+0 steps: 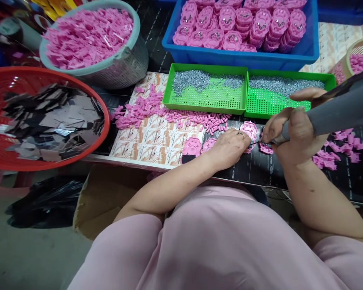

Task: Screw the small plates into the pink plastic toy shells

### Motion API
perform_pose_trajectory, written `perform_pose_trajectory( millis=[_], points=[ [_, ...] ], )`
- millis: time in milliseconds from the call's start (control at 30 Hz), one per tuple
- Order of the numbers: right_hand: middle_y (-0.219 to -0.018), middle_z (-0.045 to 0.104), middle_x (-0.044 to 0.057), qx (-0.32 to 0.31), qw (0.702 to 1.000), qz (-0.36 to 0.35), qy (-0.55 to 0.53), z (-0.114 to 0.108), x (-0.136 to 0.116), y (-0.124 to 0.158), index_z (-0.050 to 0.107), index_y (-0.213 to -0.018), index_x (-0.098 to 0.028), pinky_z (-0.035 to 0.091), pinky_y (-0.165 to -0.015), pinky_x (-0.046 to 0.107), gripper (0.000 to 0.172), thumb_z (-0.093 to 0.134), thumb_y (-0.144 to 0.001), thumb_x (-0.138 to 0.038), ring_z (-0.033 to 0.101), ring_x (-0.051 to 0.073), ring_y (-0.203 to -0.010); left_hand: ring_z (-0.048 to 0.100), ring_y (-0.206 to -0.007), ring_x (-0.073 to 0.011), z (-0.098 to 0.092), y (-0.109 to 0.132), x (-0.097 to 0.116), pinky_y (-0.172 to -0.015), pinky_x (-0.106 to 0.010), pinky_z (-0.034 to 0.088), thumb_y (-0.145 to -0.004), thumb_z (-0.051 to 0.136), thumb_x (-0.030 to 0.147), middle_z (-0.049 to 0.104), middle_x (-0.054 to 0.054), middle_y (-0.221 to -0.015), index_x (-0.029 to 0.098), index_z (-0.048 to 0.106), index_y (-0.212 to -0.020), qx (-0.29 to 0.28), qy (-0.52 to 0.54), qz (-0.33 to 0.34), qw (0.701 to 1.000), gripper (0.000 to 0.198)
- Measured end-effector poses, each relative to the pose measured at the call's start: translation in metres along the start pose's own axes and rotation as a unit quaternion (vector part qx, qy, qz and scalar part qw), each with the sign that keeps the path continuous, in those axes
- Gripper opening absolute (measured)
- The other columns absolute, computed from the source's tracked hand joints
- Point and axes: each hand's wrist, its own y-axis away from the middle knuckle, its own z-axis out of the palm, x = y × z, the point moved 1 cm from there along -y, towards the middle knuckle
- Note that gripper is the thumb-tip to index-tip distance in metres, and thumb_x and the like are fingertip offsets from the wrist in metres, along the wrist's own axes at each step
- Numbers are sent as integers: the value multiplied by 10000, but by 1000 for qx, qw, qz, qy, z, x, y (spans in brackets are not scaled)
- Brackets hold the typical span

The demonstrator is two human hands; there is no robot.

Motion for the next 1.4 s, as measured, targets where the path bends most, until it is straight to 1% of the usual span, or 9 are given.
perform_pose_trajectory(
  millis=[200, 367, 567, 867, 967, 1033, 1100, 1200, 1400],
  points=[
    [-480, 408, -71, -76, 997, -11, -8, -3, 12, 1, 603, -964, -349, 328, -329, 292, 210, 663, -791, -453, 416, 137, -336, 602, -1012, -216, 6, 0, 1, -925, -331, 442, -895, 505, 126, 671, -81, -974, 119, 616, -966, 1, 17, -17, 1000, 131],
    [-487, 441, -82, -68, 997, -2, -27, -2, -6, -5, 577, -1050, -384, 349, -317, 314, 344, 687, -745, -498, 407, 148, -321, 612, -1003, -214, 4, -1, -2, -921, -338, 455, -894, 560, 167, 686, -73, -969, 127, 633, -946, -6, 32, -20, 999, 99],
    [-451, 457, -91, -37, 998, -2, -57, -1, -26, -5, 605, -963, -359, 343, -289, 316, 242, 660, -758, -475, 397, 150, -282, 584, -1133, -195, -3, 4, -1, -955, -353, 443, -868, 649, 216, 649, -55, -1208, 176, 670, -866, 94, 122, -32, 988, 46],
    [-422, 456, -97, -49, 995, -22, -79, 4, -34, -4, 633, -992, -308, 352, -280, 301, 260, 649, -772, -447, 386, 141, -267, 592, -1088, -190, -6, 12, 5, -978, -342, 416, -878, 643, 260, 688, -59, -1095, 161, 665, -798, 165, 114, -34, 979, 129],
    [-437, 450, -96, -56, 997, -22, -41, 7, -27, -2, 615, -1002, -348, 359, -304, 314, 263, 659, -769, -462, 398, 149, -284, 565, -1161, -206, -7, 13, 4, -1020, -376, 393, -878, 645, 307, 649, -87, -1210, 160, 667, -953, 144, 92, -37, 985, 166],
    [-461, 445, -94, -49, 999, -20, -14, 8, -19, -2, 597, -990, -376, 360, -323, 316, 255, 660, -764, -476, 388, 144, -296, 503, -1262, -240, -8, 13, 2, -1066, -424, 358, -844, 685, 342, 575, -121, -1332, 144, 604, -1169, 104, 69, -42, 991, 389],
    [-469, 423, -90, -33, 999, -15, -2, 9, -12, -1, 581, -989, -381, 351, -335, 315, 251, 650, -771, -483, 363, 137, -302, 448, -1325, -266, -7, 12, 0, -1097, -466, 323, -815, 717, 358, 534, -146, -1380, 123, 527, -1284, 54, 44, -46, 997, 559],
    [-477, 420, -79, -19, 1000, -8, 1, 9, -3, -1, 570, -988, -369, 347, -345, 322, 272, 647, -764, -501, 348, 135, -308, 446, -1331, -264, -4, 10, -2, -1121, -490, 289, -841, 688, 376, 543, -139, -1375, 125, 537, -1276, 5, 20, -52, 998, 525],
    [-472, 432, -75, -22, 1000, -3, -19, 10, 2, -1, 604, -985, -356, 337, -323, 321, 259, 678, -758, -456, 380, 138, -310, 463, -1317, -251, -2, 10, -1, -1139, -497, 256, -862, 664, 387, 547, -113, -1375, 138, 581, -1209, 5, 0, -51, 999, 436]
  ],
)
